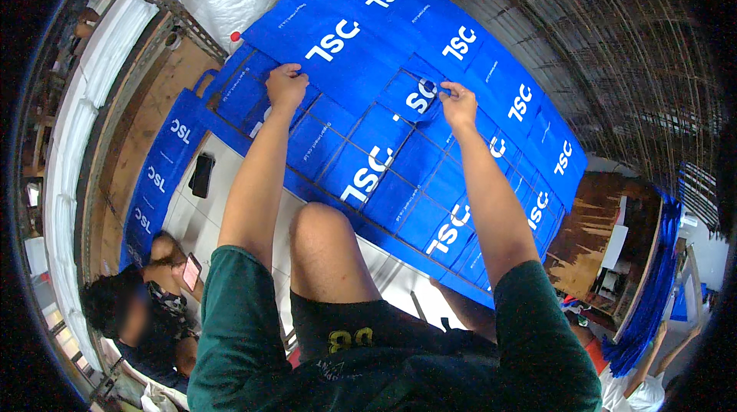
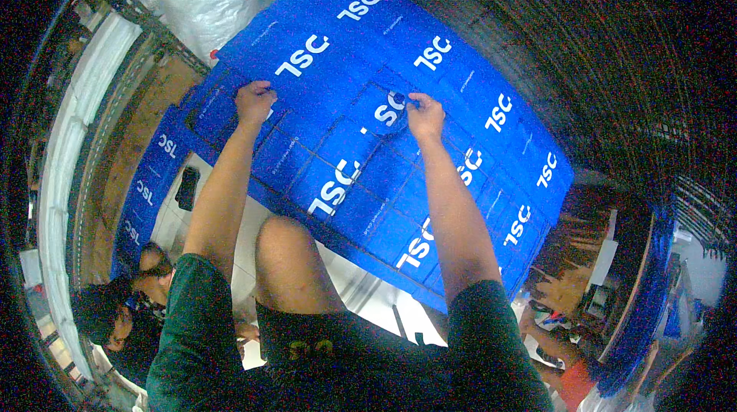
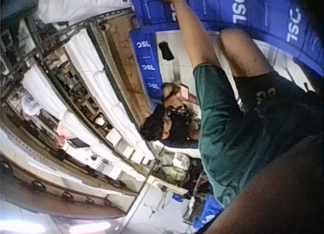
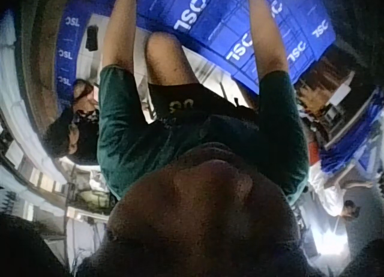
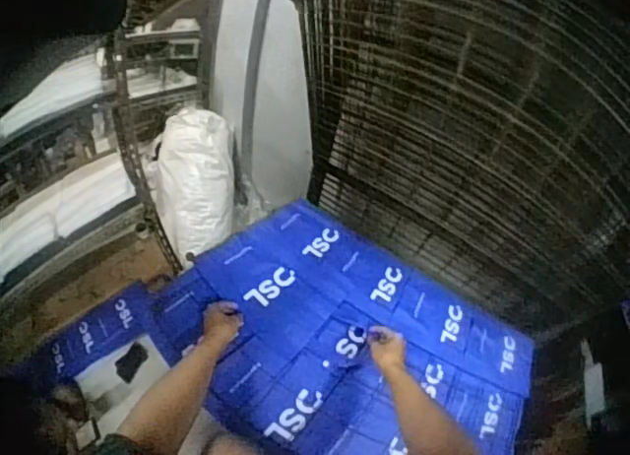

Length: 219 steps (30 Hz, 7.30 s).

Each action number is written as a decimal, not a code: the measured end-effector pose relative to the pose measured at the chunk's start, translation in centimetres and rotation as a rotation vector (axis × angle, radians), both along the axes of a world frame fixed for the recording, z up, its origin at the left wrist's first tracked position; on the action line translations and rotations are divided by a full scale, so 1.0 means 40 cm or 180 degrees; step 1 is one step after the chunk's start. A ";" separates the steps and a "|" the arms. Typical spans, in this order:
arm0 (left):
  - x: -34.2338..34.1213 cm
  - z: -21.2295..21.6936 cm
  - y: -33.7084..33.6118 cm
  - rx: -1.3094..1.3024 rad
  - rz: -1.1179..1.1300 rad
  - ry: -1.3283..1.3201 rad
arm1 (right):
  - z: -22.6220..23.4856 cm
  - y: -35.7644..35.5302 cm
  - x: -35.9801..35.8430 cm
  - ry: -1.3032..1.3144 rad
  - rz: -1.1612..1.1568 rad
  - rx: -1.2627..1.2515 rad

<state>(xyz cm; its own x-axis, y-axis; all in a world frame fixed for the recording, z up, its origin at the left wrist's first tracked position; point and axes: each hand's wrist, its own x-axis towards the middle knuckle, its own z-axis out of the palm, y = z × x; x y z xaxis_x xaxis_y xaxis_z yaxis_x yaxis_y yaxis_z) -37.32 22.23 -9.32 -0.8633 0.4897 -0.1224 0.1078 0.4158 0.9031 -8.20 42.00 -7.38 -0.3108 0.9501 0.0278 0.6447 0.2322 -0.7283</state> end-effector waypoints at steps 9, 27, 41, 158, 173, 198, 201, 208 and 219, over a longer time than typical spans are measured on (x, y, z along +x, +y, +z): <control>-0.011 -0.033 -0.004 0.0039 -0.0039 -0.0039 | 0.008 -0.015 0.010 0.0056 -0.0042 -0.0108; -0.019 -0.070 0.023 0.0036 0.0025 -0.0292 | 0.056 -0.338 0.643 0.0533 -0.0473 -0.0191; -0.047 -0.067 0.009 -0.0307 0.0042 0.0664 | 0.180 -0.478 0.969 -0.0139 -0.0842 0.0067; 0.620 1.094 -0.336 0.2809 -0.2259 -0.1308 | 0.308 -0.754 0.834 0.5013 -0.0503 -0.3761; 0.348 0.679 -0.212 0.1589 -0.1457 -0.1432 | 0.474 -0.404 0.807 0.2404 -0.0514 -0.1447; 0.233 0.027 0.018 -0.0242 0.0279 0.0667 | 0.052 -0.141 0.579 0.0850 -0.0425 -0.0315; 0.225 0.023 0.024 -0.0249 0.0211 0.0705 | 0.058 -0.139 0.575 0.0664 -0.0518 -0.0274; 0.207 -0.017 0.028 -0.0289 0.0237 0.0598 | 0.044 -0.129 0.569 0.0705 -0.0682 0.0058; 0.215 -0.016 0.045 -0.0129 0.0243 0.0266 | 0.012 -0.117 0.580 0.0660 -0.0768 0.0260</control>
<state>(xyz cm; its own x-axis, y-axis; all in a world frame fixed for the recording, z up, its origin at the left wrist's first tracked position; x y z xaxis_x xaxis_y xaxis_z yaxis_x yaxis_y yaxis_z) -28.72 24.02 -9.95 -0.9059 0.4181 -0.0668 0.1486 0.4616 0.8746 14.98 37.31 -6.92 -0.0566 0.9876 0.1461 0.5281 0.1538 -0.8351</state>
